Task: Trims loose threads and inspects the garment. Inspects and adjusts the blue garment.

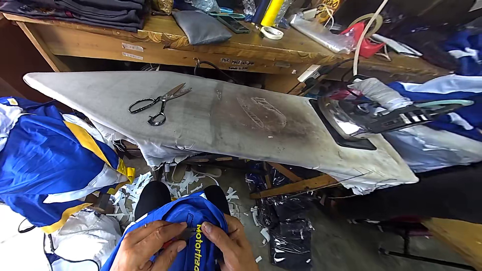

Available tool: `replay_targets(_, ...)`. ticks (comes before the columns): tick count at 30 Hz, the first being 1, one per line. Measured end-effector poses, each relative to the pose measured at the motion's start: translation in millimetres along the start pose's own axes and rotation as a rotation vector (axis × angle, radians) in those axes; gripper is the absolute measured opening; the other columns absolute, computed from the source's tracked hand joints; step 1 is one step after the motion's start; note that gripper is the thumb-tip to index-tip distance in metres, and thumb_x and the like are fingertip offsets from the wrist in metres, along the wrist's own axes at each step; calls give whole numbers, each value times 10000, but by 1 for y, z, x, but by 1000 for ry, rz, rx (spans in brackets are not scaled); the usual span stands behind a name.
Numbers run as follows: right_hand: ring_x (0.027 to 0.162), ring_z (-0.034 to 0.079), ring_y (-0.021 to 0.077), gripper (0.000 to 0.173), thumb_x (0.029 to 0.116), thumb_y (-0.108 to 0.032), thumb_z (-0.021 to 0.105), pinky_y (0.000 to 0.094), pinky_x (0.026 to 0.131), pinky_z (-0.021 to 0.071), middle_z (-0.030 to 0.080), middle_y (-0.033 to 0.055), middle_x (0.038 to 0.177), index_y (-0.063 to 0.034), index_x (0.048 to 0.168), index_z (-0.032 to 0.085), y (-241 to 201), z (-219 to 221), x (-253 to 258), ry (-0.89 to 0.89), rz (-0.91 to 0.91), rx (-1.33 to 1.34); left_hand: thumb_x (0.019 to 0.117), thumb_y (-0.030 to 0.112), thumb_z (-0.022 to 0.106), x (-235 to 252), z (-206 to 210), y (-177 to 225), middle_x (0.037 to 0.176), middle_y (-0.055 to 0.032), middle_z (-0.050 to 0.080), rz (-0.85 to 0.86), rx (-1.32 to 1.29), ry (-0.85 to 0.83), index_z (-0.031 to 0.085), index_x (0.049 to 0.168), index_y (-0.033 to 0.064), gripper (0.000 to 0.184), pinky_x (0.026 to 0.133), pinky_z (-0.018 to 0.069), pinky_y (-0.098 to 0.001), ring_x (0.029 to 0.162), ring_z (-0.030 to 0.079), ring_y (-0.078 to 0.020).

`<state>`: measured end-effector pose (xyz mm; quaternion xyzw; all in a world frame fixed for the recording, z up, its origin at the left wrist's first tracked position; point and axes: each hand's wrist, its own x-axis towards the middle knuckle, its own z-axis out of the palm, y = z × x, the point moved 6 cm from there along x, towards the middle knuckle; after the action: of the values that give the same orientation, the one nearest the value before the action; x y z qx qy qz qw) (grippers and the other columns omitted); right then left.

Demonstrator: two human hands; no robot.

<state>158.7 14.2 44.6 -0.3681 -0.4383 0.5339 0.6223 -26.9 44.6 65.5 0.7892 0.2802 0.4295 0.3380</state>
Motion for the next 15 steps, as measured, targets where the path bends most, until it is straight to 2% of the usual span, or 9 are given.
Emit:
replay_targets(8,871,702,27,162,1011,-68,581,242,805,592,750,-27,928,-97,1005,740,-2,3,3,-31,-7,-57,1009,167,662,5,-3,5,967,-69,759,22,91,-7,751,1103,45,178,779,571,-204,865,701,-72)
replay_targets(11,867,703,32,160,1012,-69,580,242,802,593,749,-19,928,-88,1004,739,-2,2,4,-25,-13,-50,1005,176,667,5,-7,4,949,-70,749,-11,58,-8,741,1117,38,193,727,550,-180,815,674,-52)
replay_targets(15,859,705,33,160,1010,-64,581,242,796,595,750,-17,917,-83,1001,740,-2,1,4,-16,-3,-60,953,196,739,4,-5,5,894,-74,723,-22,42,-59,738,1122,33,235,659,513,-180,758,635,-62)
